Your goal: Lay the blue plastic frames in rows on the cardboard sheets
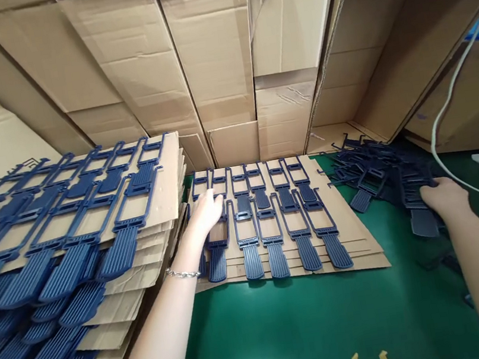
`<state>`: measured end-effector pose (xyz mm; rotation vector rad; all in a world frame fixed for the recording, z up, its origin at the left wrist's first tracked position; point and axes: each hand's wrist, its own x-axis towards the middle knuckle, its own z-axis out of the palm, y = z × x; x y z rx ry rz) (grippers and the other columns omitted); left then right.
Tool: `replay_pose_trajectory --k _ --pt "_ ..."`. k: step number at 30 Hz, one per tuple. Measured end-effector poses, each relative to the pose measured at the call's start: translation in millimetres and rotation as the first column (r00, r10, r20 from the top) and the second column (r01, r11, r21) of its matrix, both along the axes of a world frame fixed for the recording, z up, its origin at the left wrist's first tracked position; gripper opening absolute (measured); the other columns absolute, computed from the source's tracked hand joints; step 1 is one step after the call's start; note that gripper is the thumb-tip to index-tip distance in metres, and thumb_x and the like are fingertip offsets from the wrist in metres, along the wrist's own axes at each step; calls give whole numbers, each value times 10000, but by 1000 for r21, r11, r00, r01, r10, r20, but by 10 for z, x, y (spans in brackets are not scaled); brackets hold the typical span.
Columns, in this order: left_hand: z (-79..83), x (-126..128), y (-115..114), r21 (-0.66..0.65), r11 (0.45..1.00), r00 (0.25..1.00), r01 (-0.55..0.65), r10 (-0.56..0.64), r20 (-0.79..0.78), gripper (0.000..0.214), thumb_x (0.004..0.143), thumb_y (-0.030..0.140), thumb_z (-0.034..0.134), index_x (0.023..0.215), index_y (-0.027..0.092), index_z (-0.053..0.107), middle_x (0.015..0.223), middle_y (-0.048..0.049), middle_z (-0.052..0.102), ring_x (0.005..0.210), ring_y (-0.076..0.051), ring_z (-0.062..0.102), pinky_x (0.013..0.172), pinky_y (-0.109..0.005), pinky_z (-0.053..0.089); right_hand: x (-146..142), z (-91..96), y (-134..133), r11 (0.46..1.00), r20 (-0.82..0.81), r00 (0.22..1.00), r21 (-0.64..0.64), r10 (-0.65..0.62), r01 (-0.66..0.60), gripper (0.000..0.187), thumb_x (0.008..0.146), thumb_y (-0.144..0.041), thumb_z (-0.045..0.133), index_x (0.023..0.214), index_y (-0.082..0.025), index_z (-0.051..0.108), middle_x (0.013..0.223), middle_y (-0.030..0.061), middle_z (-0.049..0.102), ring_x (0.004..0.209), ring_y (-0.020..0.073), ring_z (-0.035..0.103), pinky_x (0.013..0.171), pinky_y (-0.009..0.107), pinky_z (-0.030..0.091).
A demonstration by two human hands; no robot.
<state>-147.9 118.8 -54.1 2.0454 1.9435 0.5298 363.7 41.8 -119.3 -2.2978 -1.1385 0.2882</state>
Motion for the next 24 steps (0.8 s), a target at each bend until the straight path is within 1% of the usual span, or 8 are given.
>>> replay_pose_trajectory --k 2,4,7,9,12,15,18,24 --pt "-92 -146 27 -19 997 996 -80 80 -29 483 823 329 303 1209 55 401 1249 -192 428 1168 -257 383 958 -364 295 -52 -40 -46 980 39 984 -97 -173 176 547 633 -310 445 1148 -125 436 889 214 503 919 402 449 702 476 361" --pt "-179 -236 17 -38 989 988 -143 141 -57 525 827 353 287 1240 36 356 1282 -208 383 1198 -268 342 961 -373 292 -207 -33 -82 953 141 952 -101 -272 287 563 664 -340 443 1204 -187 402 1032 195 475 982 393 427 702 460 381" --pt "-286 -307 -11 -58 976 975 -210 204 -88 563 824 382 280 1266 36 318 1299 -210 358 1211 -265 322 965 -371 289 -576 67 -82 957 386 877 149 -287 248 524 733 -325 389 1241 -199 368 1159 170 416 1059 381 375 711 444 384" --pt "-331 -333 -24 -75 969 969 -233 225 -102 576 816 414 286 1277 69 314 1285 -198 385 1188 -265 359 948 -372 309 -873 155 -40 971 454 865 193 -214 139 486 766 -308 349 1215 -134 413 1121 195 452 1037 356 409 713 406 390" --pt "-348 -351 -49 -97 956 956 -276 263 -130 604 801 477 278 1285 118 316 1244 -204 429 1133 -296 421 894 -409 353 -1316 217 48 997 299 951 -47 77 -66 408 789 -334 316 1032 -133 576 926 160 570 881 276 528 687 340 406" --pt "-318 -342 -95 -102 941 939 -323 304 -163 616 795 504 257 1289 140 316 1212 -221 450 1087 -332 455 843 -442 379 -1634 152 108 959 223 944 -199 245 -201 403 776 -399 342 865 -151 646 874 145 594 804 247 555 652 316 408" --pt "-280 -327 -141 -87 933 926 -349 330 -185 627 792 517 242 1290 142 315 1218 -222 442 1077 -343 459 836 -450 380 -1752 51 134 945 201 937 -221 286 -241 400 770 -364 347 891 -119 640 949 168 576 854 244 541 688 306 400" --pt "-262 -338 -136 -65 926 915 -372 355 -190 650 783 544 242 1282 136 327 1216 -217 448 1060 -333 475 836 -444 384 -1673 21 201 957 41 968 -167 246 -236 323 711 -345 411 840 -153 636 891 117 623 848 242 549 682 274 390"
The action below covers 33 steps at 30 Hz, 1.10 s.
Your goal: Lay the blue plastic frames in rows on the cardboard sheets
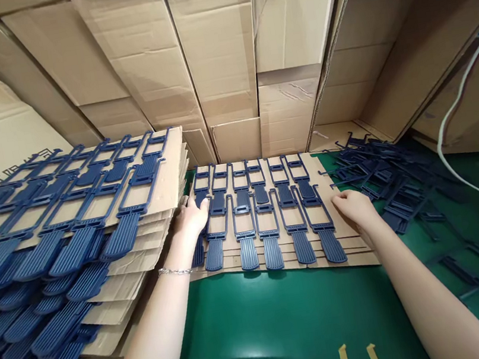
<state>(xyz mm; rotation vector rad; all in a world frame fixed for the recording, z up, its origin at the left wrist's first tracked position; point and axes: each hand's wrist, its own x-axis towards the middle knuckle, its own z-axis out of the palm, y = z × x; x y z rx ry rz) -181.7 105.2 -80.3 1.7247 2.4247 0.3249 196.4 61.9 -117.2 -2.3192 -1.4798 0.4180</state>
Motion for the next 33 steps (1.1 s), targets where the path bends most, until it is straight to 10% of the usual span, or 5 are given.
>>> replay_pose_trajectory --k 15,33 --pt "51 -19 -58 -19 1000 999 20 -19 46 647 792 543 240 1290 138 314 1216 -184 469 1082 -295 470 866 -401 374 233 -55 240 997 -427 904 -71 -17 -15 249 688 -364 499 655 -129 576 504 14 517 402 87 420 393 195 307" --pt "35 -71 -35 -59 998 996 16 -10 92 539 793 364 293 1295 168 316 1208 -147 491 1066 -298 486 849 -414 395 210 -39 165 1000 -605 796 11 1 7 215 737 -363 469 700 -154 500 516 -5 507 403 80 420 368 176 293"
